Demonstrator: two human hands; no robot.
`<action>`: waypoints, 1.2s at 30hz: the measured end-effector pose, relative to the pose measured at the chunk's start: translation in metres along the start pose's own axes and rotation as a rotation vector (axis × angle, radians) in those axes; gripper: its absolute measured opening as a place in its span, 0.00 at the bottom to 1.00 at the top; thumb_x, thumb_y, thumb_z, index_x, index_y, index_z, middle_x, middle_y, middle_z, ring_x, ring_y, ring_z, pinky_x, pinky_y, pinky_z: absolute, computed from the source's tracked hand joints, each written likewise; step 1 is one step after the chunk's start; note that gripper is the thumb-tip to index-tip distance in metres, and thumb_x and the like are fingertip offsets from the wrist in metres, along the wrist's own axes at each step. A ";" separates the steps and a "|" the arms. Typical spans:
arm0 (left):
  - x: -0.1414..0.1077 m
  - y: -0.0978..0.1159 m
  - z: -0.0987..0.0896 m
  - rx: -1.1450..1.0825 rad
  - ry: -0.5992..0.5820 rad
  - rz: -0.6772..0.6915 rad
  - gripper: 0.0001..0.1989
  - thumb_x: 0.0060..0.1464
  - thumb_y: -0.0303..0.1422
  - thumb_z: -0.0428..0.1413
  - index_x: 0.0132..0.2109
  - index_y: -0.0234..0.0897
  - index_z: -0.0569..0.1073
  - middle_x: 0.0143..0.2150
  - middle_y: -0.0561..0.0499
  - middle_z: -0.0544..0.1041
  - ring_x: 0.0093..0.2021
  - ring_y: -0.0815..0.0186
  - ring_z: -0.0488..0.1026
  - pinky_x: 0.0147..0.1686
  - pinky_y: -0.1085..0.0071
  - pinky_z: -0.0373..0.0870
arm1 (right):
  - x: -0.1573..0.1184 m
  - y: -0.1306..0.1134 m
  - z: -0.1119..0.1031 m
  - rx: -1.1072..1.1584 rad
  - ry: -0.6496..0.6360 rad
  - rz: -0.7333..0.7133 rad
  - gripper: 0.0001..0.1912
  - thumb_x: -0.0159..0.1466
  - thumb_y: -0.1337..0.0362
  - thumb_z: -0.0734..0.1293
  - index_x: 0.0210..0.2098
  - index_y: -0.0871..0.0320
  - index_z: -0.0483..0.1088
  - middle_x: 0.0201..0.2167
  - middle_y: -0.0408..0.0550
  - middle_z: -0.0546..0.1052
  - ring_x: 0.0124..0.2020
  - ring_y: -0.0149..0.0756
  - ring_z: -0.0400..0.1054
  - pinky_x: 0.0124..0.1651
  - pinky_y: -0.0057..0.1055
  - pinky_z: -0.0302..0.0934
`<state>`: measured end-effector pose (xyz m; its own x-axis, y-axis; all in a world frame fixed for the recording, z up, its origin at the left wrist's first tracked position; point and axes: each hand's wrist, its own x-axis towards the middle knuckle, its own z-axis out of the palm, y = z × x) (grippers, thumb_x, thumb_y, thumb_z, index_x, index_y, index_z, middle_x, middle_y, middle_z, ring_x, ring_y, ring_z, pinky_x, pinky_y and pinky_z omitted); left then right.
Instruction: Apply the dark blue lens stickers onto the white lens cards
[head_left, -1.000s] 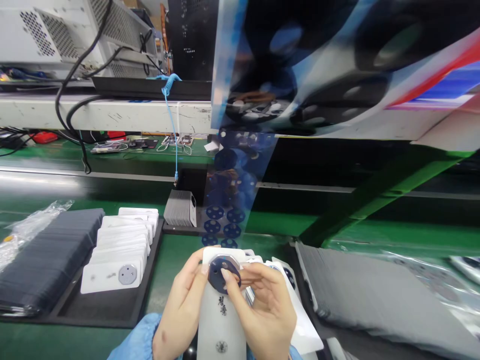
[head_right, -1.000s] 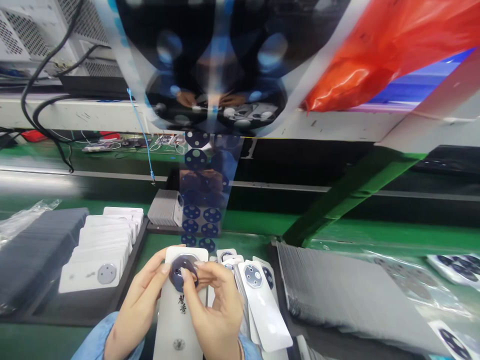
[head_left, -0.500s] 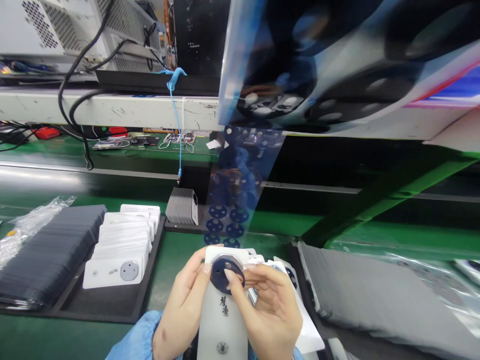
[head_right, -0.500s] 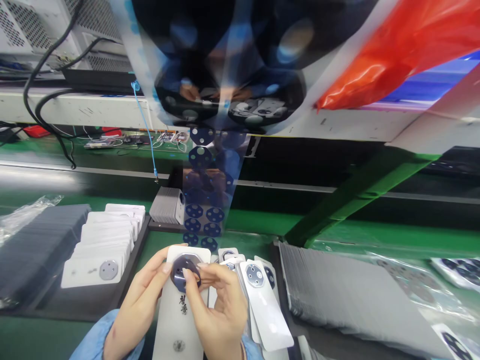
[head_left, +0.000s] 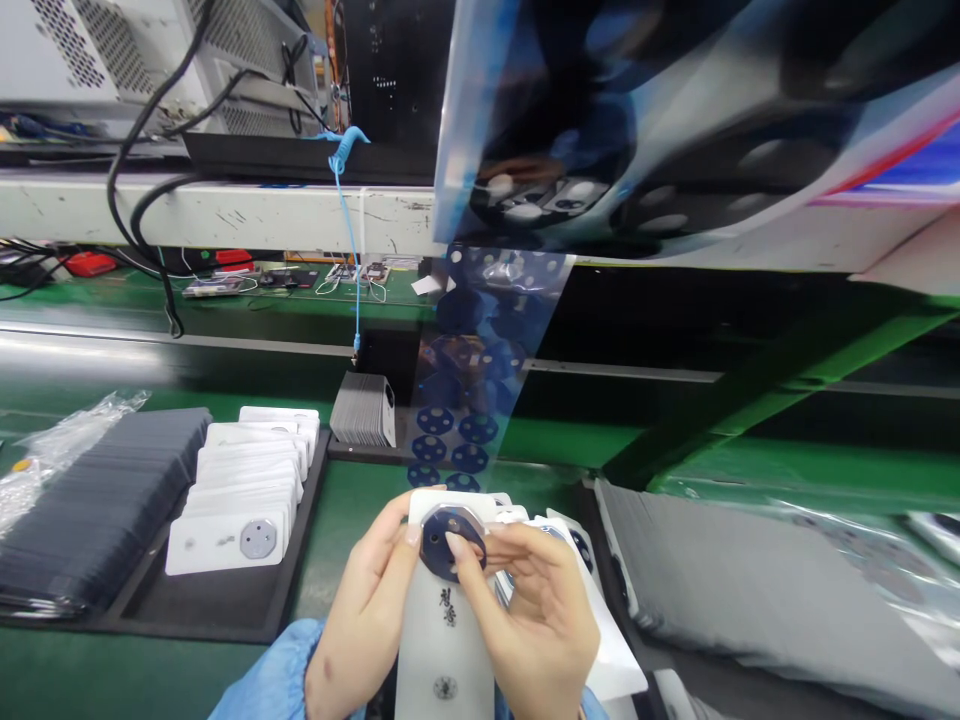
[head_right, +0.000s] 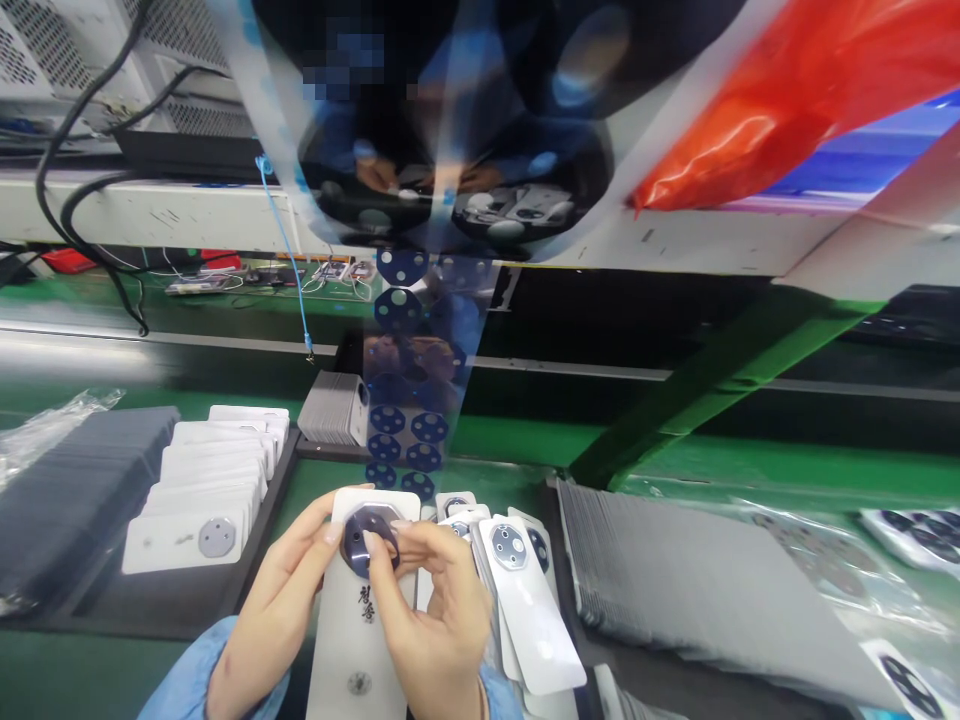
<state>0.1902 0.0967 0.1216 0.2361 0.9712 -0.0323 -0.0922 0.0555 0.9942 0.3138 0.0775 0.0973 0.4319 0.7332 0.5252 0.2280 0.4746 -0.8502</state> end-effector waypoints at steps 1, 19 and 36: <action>0.000 0.000 0.000 0.000 0.001 -0.002 0.17 0.66 0.37 0.48 0.59 0.46 0.69 0.58 0.54 0.75 0.58 0.63 0.69 0.56 0.74 0.65 | 0.000 0.000 0.000 -0.002 -0.002 0.000 0.16 0.58 0.74 0.70 0.43 0.52 0.70 0.31 0.39 0.76 0.28 0.27 0.72 0.30 0.19 0.71; -0.002 0.003 0.004 -0.060 -0.009 -0.029 0.16 0.65 0.37 0.48 0.57 0.43 0.70 0.56 0.52 0.76 0.57 0.61 0.71 0.56 0.72 0.66 | -0.003 0.003 0.000 -0.033 -0.024 -0.005 0.17 0.59 0.74 0.70 0.45 0.52 0.69 0.31 0.40 0.76 0.28 0.28 0.72 0.27 0.20 0.70; -0.001 -0.002 0.000 -0.088 0.022 -0.027 0.15 0.64 0.38 0.50 0.54 0.42 0.72 0.55 0.49 0.77 0.52 0.60 0.74 0.53 0.71 0.67 | -0.008 0.008 -0.001 -0.009 -0.001 -0.253 0.22 0.55 0.84 0.69 0.45 0.58 0.68 0.33 0.42 0.75 0.31 0.30 0.71 0.33 0.26 0.70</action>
<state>0.1899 0.0956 0.1192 0.2189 0.9738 -0.0619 -0.1712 0.1008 0.9801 0.3126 0.0750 0.0862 0.3593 0.5923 0.7212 0.3362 0.6388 -0.6921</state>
